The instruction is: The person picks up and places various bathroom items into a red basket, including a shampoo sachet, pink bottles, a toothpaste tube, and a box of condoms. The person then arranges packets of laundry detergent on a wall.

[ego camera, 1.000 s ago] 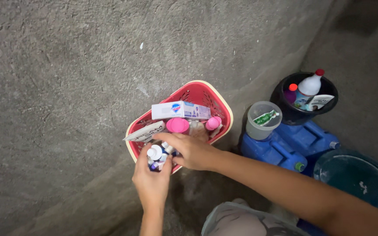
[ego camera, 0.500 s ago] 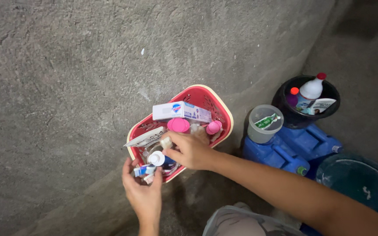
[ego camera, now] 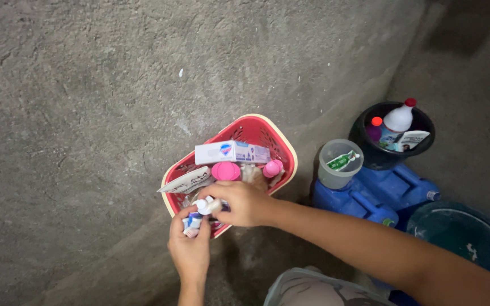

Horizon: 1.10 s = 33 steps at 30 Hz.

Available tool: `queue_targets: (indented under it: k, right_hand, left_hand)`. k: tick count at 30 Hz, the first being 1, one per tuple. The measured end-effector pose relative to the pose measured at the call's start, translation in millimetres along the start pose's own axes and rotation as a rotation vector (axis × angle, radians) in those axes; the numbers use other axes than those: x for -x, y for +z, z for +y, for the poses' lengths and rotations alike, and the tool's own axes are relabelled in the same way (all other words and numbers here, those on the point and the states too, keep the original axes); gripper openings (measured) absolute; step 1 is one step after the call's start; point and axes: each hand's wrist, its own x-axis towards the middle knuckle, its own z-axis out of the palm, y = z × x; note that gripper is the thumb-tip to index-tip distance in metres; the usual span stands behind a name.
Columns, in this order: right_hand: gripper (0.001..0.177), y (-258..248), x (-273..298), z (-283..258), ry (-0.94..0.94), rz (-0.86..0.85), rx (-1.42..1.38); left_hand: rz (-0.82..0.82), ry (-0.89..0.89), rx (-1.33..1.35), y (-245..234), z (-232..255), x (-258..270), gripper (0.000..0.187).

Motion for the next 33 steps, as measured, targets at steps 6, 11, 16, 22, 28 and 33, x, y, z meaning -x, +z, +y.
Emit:
queue_targets:
  k: [6, 11, 16, 22, 28, 33]
  right_hand:
    - [0.030, 1.4, -4.9, 7.9, 0.003, 0.006, 0.034]
    - [0.036, -1.5, -6.2, 7.5, -0.046, 0.004, -0.050]
    - [0.030, -8.3, -5.8, -0.8, 0.230, 0.042, 0.094]
    - [0.057, -13.2, -6.8, -2.7, 0.138, -0.018, -0.042]
    - [0.052, 0.1, -15.6, 5.8, -0.112, -0.029, -0.001]
    - [0.042, 4.0, -19.0, 12.7, 0.067, -0.081, 0.085]
  left_hand:
    - [-0.036, 0.280, 0.023, -0.2, 9.7, -0.2, 0.049]
    - [0.003, 0.344, -0.160, -1.4, 27.1, -1.4, 0.044]
    - [0.069, 0.437, -0.219, -0.2, 45.5, -1.2, 0.038]
    - [0.110, 0.508, -0.257, -1.5, 64.1, -5.5, 0.034]
    - [0.189, 0.547, -0.173, -5.1, 53.7, 0.9, 0.037]
    - [0.186, 0.589, -0.437, -15.5, 43.1, 10.8, 0.033]
